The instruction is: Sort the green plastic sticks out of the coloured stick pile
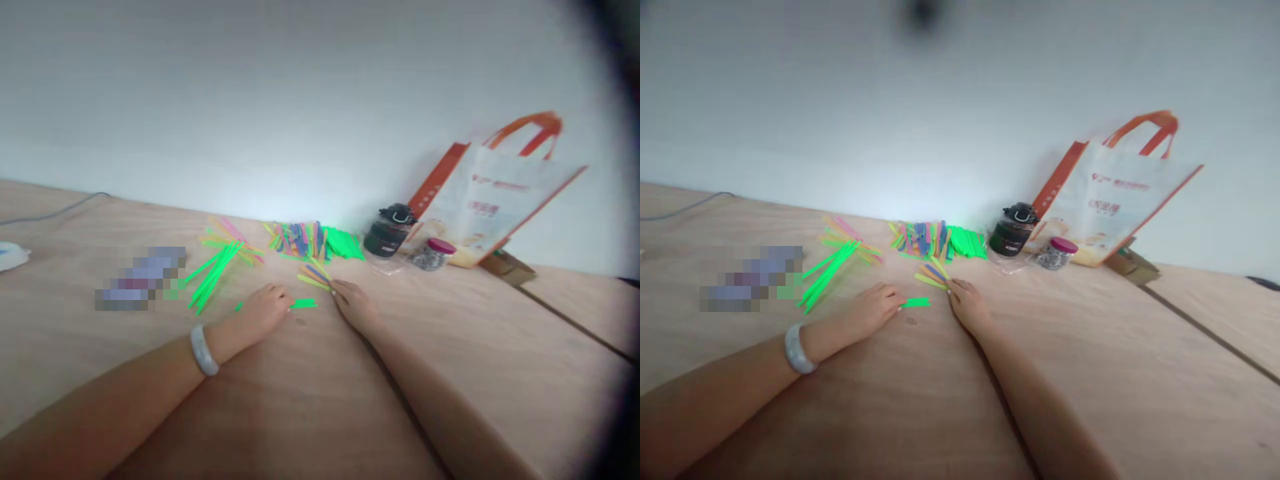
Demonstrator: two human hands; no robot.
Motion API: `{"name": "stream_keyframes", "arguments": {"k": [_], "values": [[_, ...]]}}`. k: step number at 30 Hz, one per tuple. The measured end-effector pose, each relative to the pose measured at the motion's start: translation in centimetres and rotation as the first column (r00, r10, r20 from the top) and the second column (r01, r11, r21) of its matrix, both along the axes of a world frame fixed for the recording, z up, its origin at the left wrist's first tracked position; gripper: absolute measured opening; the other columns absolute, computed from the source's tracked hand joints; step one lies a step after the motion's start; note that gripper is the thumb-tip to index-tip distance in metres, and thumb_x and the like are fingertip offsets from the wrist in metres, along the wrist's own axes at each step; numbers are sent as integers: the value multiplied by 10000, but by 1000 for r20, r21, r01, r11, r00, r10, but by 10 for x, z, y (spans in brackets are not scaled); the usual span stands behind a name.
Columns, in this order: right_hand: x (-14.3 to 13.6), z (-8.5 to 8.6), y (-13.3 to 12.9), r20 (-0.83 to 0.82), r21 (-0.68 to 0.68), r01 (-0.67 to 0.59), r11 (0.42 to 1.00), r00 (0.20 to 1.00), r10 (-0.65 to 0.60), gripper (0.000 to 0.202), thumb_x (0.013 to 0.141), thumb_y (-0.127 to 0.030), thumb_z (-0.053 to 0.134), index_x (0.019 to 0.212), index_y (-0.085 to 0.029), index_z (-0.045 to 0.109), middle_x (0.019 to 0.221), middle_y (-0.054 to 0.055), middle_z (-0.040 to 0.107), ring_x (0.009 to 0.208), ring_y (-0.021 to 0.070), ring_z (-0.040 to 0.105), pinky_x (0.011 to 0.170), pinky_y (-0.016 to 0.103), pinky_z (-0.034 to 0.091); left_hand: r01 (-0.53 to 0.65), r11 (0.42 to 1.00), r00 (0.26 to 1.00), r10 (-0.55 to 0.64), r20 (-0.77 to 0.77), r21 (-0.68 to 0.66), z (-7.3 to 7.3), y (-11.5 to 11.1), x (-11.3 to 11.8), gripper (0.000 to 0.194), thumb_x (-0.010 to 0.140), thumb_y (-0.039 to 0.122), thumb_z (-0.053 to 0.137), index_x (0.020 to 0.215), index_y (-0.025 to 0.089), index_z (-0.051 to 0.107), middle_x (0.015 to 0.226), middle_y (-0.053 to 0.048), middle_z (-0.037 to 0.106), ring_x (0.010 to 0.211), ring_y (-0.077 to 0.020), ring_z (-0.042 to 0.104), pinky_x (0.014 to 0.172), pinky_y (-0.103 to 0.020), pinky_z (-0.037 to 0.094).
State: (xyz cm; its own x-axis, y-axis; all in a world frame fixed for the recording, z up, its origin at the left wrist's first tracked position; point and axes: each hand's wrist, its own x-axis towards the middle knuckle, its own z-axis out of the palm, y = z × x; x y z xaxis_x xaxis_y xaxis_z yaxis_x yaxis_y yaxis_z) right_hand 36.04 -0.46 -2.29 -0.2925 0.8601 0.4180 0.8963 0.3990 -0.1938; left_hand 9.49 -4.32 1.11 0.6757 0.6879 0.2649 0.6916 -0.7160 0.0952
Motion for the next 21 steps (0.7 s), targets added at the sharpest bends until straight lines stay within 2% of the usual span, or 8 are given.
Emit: {"name": "stream_keyframes", "arguments": {"k": [4,10,14,21], "values": [[-9,4,-6,5,45,-15,999,1000,14,334,858,-230,438,1137,-169,610,1162,118,611,1085,227,550,963,395,438,-26,999,1000,26,-16,-23,2,-5,4,194,903,144,421,1011,147,583,1013,-70,577,977,-195,514,884,-334,427],[-12,11,-8,18,57,-33,998,999,32,191,839,-203,469,936,-171,630,1039,110,617,988,211,555,901,359,452,-25,999,1000,24,14,27,-4,-1,4,154,891,160,427,940,141,572,986,-81,583,955,-211,513,875,-360,432],[-13,13,-9,70,71,-23,997,997,18,191,859,-208,451,931,-189,626,1047,108,611,983,218,547,889,366,448,-29,999,997,28,72,20,-5,-1,5,156,887,263,487,968,154,564,1006,-81,579,979,-221,509,869,-372,436],[-14,15,-11,198,95,-6,995,980,-13,202,888,-219,422,893,-183,621,1013,121,607,928,212,557,837,335,452,-34,999,997,35,68,-2,-2,-1,7,138,898,217,463,917,134,571,956,-86,588,944,-217,522,860,-362,442]]}}
